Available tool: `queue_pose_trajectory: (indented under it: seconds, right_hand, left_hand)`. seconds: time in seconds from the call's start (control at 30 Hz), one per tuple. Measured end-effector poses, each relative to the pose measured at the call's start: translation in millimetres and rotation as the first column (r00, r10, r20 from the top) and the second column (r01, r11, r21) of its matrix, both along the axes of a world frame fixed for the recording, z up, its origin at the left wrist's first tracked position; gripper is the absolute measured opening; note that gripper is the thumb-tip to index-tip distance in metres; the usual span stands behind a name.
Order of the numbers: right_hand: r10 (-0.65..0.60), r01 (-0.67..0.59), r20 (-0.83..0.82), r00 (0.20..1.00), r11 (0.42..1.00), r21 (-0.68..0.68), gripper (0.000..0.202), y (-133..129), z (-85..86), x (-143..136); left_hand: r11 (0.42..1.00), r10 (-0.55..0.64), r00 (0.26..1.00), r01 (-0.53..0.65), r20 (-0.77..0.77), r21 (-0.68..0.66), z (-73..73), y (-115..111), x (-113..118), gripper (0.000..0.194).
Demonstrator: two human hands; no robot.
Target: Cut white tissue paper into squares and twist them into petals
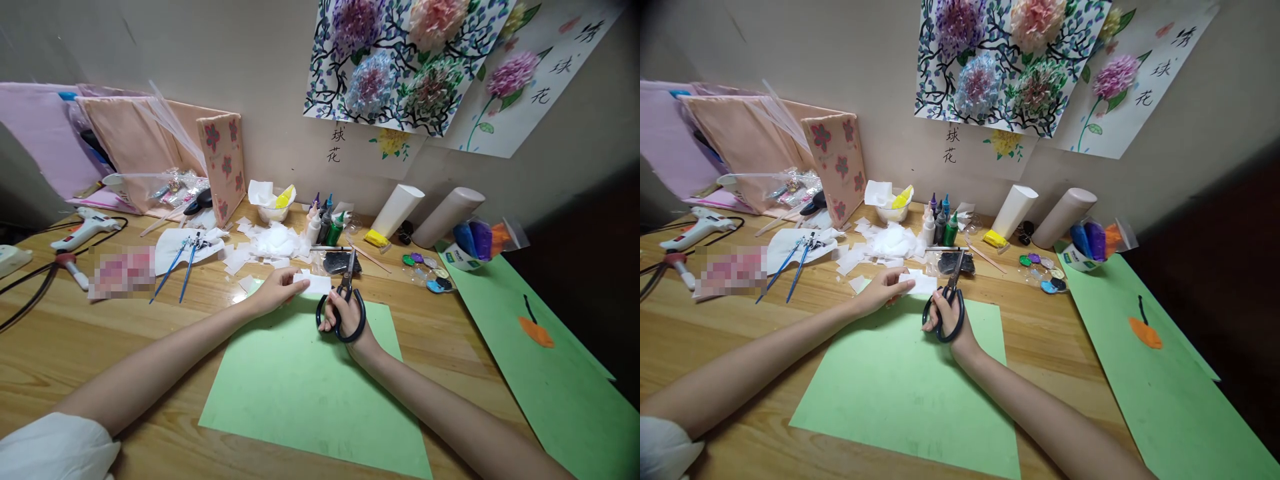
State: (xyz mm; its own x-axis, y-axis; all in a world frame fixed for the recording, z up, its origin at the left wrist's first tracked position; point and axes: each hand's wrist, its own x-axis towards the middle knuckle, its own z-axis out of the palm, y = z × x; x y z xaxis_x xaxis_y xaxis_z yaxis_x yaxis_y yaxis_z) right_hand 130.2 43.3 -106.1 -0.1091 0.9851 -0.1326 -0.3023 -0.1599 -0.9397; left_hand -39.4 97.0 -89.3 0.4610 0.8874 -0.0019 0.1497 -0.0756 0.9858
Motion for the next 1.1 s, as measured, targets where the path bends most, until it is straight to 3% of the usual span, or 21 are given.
queue_pose_trajectory:
  seconds: [0.1, 0.23, 0.3, 0.37, 0.6, 0.9, 1.1]
  right_hand:
    - [0.212, -0.218, -0.087, 0.973, 0.974, -0.066, 0.057, -1, 7.6, 4]
    - [0.579, -0.589, -0.106, 0.808, 0.792, -0.163, 0.082, -4, 13.8, 8]
    - [0.664, -0.670, -0.104, 0.741, 0.720, -0.178, 0.086, -5, 11.5, 8]
    - [0.690, -0.696, -0.103, 0.717, 0.696, -0.178, 0.088, -5, 6.8, 7]
    - [0.675, -0.681, -0.103, 0.731, 0.710, -0.180, 0.085, -5, -0.8, 4]
    - [0.617, -0.622, -0.101, 0.780, 0.749, -0.227, 0.084, -4, 1.9, -3]
    - [0.555, -0.559, -0.079, 0.828, 0.811, -0.172, 0.074, -9, -10.0, -5]
  left_hand:
    - [0.983, 0.181, 0.980, -0.183, 0.079, 0.027, 0.1, 4, -1, 0.037]
    - [0.916, 0.381, 0.908, -0.396, 0.175, 0.061, 3.1, 8, -2, 0.036]
    - [0.899, 0.415, 0.890, -0.433, 0.188, 0.066, 3.2, 8, -3, 0.035]
    - [0.910, 0.389, 0.908, -0.405, 0.156, 0.089, 2.0, 6, -2, 0.037]
    - [0.955, 0.252, 0.967, -0.255, 0.037, 0.153, -1.1, -1, 2, 0.039]
    - [0.961, 0.226, 0.972, -0.232, 0.056, 0.153, -1.4, 0, 2, 0.040]
    - [0.967, 0.218, 0.973, -0.226, 0.072, 0.120, -1.9, -1, 1, 0.039]
